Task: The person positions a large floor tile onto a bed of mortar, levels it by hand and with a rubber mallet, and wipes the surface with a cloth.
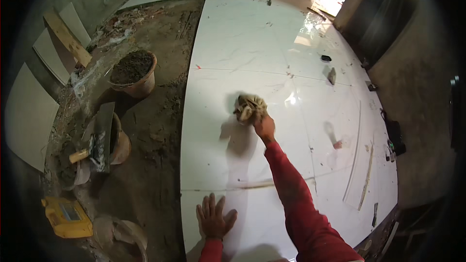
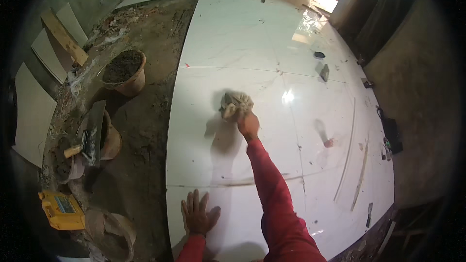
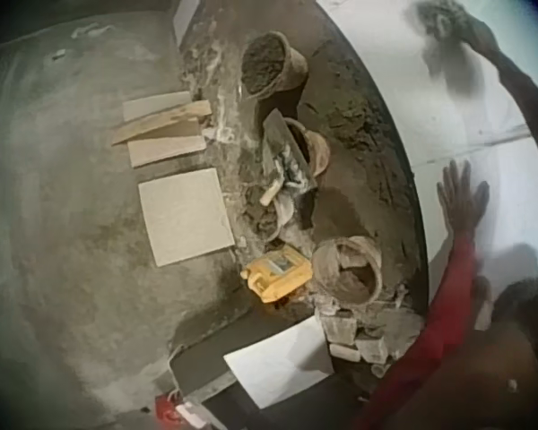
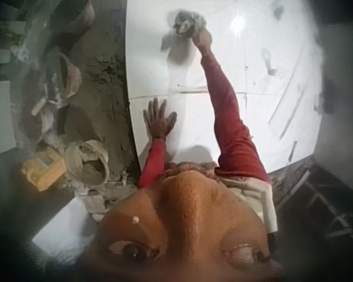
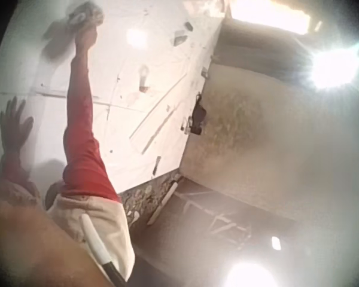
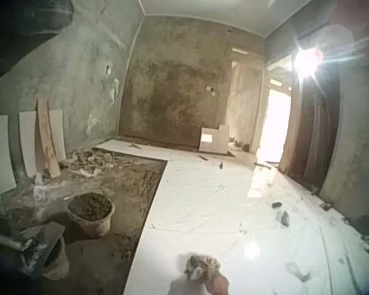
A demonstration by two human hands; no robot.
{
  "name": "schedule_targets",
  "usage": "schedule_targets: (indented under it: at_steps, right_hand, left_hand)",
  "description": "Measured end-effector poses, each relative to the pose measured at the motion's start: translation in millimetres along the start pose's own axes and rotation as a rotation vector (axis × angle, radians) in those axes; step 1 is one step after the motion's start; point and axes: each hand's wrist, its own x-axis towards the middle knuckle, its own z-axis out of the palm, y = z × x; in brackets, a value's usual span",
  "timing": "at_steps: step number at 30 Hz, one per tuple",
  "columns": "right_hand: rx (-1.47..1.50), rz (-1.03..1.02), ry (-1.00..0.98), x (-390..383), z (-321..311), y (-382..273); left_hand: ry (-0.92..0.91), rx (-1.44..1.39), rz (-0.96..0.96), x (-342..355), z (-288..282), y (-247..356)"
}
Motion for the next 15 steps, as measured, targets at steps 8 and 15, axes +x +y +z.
schedule_targets:
  at_steps: [8, 15]
  right_hand:
    - [0.438, 0.078, 0.221, -265, -303, -53]
    - [1.241, 0.268, 0.138, -382, -344, -105]
  left_hand:
    - [0.052, -0.098, 0.074, -9, 9, 16]
    - [-0.036, -0.769, 0.03, -35, 9, -10]
